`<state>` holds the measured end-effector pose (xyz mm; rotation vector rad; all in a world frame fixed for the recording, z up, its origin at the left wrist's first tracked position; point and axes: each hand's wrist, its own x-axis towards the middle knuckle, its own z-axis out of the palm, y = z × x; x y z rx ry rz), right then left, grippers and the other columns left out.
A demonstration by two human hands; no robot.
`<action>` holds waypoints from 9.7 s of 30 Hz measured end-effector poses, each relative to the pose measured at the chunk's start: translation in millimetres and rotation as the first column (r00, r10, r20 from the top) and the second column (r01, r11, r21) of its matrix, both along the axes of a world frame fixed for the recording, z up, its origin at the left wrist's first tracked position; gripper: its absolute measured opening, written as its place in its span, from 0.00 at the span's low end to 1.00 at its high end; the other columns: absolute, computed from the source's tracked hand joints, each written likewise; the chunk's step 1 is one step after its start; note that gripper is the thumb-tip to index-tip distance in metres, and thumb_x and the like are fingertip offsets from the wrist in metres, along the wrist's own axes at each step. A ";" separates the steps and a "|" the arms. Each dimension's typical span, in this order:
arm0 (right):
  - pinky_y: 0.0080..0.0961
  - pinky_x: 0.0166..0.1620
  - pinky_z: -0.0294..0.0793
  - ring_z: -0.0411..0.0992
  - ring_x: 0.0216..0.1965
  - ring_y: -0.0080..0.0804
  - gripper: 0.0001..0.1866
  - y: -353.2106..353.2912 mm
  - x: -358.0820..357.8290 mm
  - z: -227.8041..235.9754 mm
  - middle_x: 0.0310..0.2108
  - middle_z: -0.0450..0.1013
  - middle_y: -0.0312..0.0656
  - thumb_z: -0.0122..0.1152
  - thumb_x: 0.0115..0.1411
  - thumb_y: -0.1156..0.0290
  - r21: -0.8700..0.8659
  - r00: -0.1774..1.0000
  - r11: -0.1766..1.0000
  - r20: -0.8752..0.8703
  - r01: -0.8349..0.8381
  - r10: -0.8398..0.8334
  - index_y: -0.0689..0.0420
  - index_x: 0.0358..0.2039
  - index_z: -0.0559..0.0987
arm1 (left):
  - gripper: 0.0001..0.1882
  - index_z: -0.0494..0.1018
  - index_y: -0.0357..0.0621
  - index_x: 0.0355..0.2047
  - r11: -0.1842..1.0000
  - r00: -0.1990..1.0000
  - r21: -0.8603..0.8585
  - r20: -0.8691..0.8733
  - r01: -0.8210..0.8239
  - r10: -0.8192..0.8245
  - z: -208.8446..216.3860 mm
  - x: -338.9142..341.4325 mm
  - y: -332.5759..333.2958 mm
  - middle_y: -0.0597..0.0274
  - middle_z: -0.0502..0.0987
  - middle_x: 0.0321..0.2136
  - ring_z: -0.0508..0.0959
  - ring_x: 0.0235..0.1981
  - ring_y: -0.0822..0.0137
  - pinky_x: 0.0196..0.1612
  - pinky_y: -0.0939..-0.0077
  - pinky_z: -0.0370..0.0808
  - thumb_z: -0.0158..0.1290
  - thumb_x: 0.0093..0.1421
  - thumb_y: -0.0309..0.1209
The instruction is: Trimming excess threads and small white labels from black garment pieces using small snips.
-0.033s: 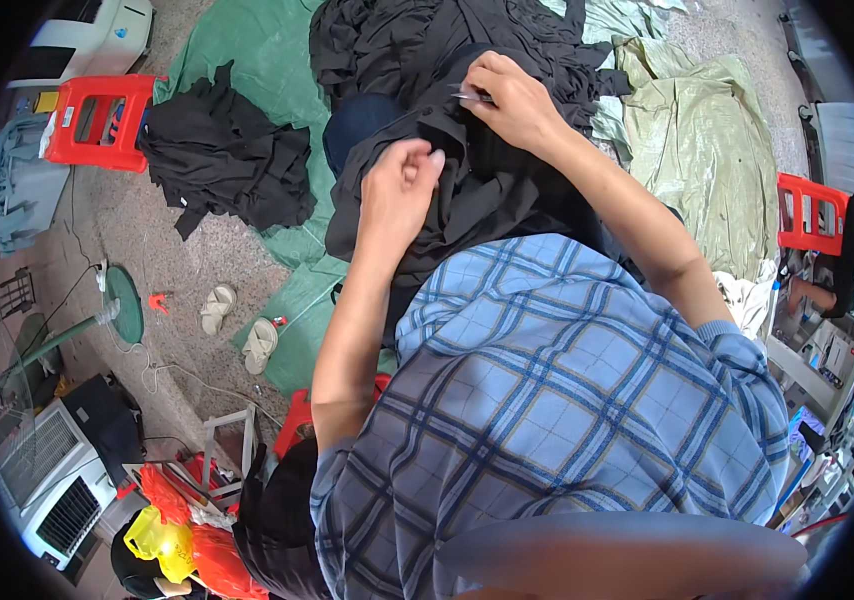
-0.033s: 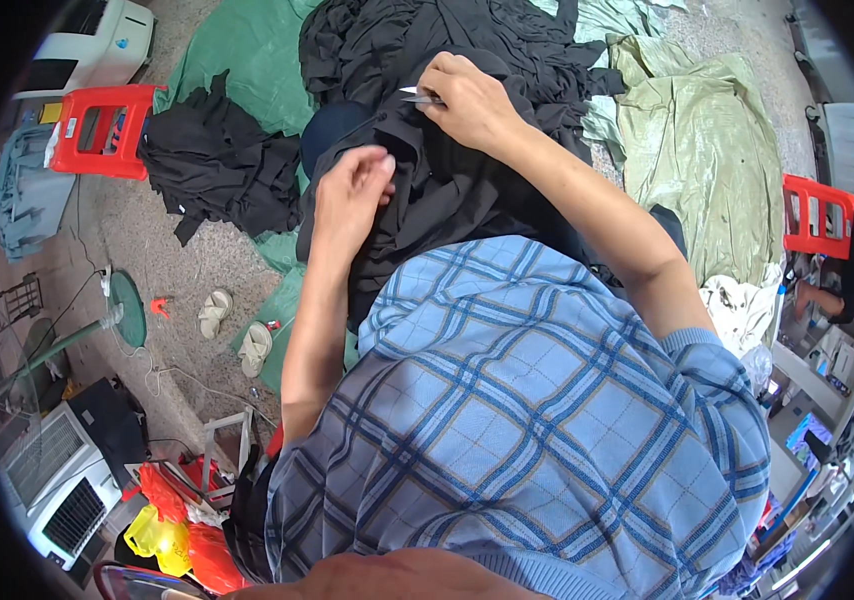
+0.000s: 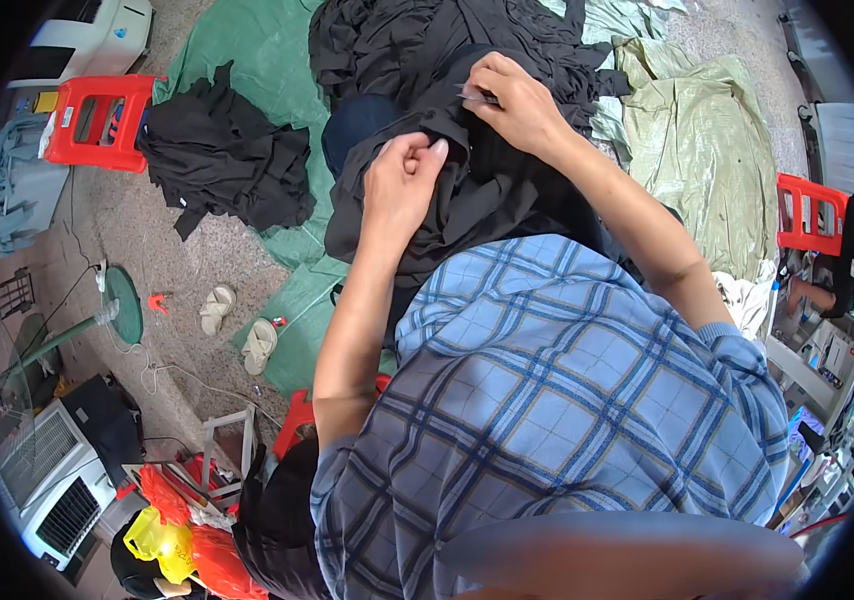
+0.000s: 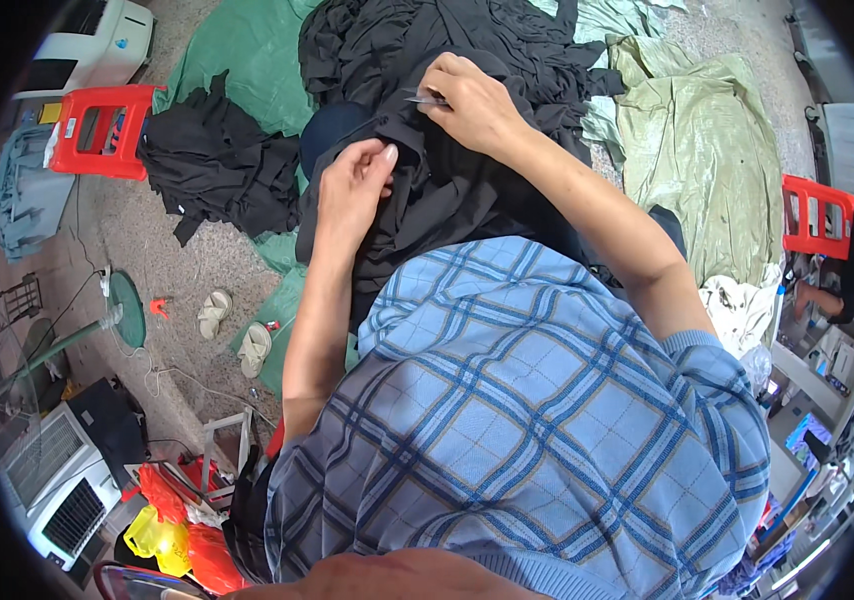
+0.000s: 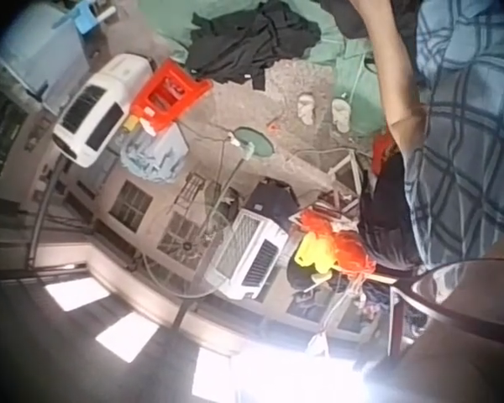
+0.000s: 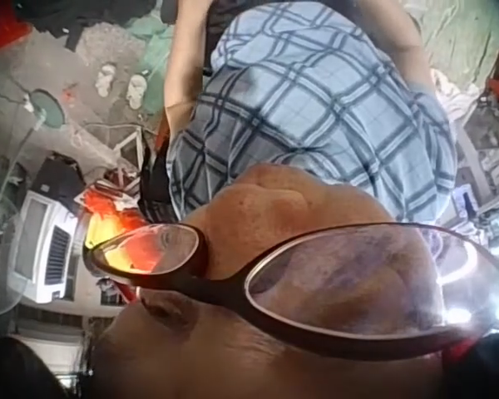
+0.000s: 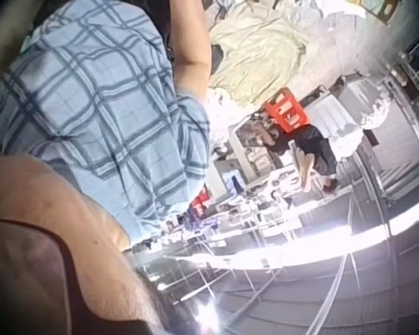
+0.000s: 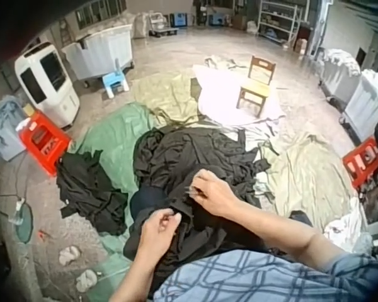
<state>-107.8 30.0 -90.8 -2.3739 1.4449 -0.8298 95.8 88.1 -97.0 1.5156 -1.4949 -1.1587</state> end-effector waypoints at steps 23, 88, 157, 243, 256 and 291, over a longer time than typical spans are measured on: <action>0.18 0.34 0.68 0.66 0.30 0.20 0.10 72.7 -6.8 8.2 0.34 0.71 0.38 0.49 0.52 0.88 0.209 0.691 0.978 0.703 0.019 -0.164 0.60 0.33 0.69 | 0.33 0.68 0.43 0.53 0.854 0.975 -0.494 0.209 0.166 -0.069 57.2 -47.1 -11.0 0.57 0.74 0.45 0.69 0.52 0.53 0.58 0.59 0.61 0.59 0.43 0.18; 0.11 0.30 0.59 0.64 0.27 0.11 0.10 94.9 -141.9 -2.6 0.28 0.70 0.23 0.63 0.58 0.60 0.735 0.372 0.617 0.676 -0.282 -0.635 0.51 0.36 0.78 | 0.08 0.77 0.34 0.36 0.900 0.887 0.204 -0.350 0.385 -0.300 31.6 27.5 -10.2 0.71 0.77 0.30 0.71 0.34 0.80 0.41 0.85 0.67 0.57 0.59 0.26; 0.19 0.39 0.69 0.67 0.32 0.22 0.14 91.2 -37.8 15.9 0.32 0.71 0.36 0.48 0.69 0.63 0.461 0.543 0.887 0.755 -0.040 -0.368 0.62 0.43 0.73 | 0.16 0.77 0.33 0.40 0.941 0.949 0.146 0.039 0.305 -0.313 34.2 -58.5 -24.9 0.65 0.78 0.29 0.74 0.30 0.78 0.36 0.83 0.71 0.61 0.56 0.32; 0.29 0.30 0.70 0.71 0.28 0.37 0.09 95.5 -82.9 8.1 0.27 0.71 0.39 0.64 0.54 0.70 -0.246 0.948 0.916 0.091 0.317 -0.304 0.57 0.35 0.77 | 0.10 0.78 0.33 0.38 0.820 0.783 0.402 -0.616 0.407 -0.087 27.5 -100.9 -40.5 0.65 0.80 0.33 0.76 0.35 0.77 0.43 0.84 0.70 0.59 0.56 0.25; 0.25 0.36 0.70 0.71 0.31 0.32 0.13 96.5 -84.0 -0.9 0.29 0.71 0.41 0.65 0.57 0.65 0.365 0.862 0.869 0.254 0.334 -0.439 0.60 0.37 0.75 | 0.10 0.77 0.35 0.38 0.922 0.908 0.182 -0.319 0.341 -0.272 35.4 -89.2 -32.1 0.65 0.79 0.34 0.77 0.35 0.74 0.42 0.81 0.72 0.59 0.57 0.26; 0.29 0.49 0.62 0.64 0.40 0.32 0.06 111.0 -128.7 52.6 0.36 0.64 0.42 0.51 0.58 0.70 0.268 0.054 0.890 0.962 -0.368 -0.268 0.58 0.31 0.66 | 0.17 0.76 0.42 0.35 0.795 0.705 -0.116 0.549 0.596 -0.449 54.0 90.3 84.9 0.62 0.75 0.43 0.69 0.54 0.57 0.60 0.59 0.56 0.63 0.43 0.31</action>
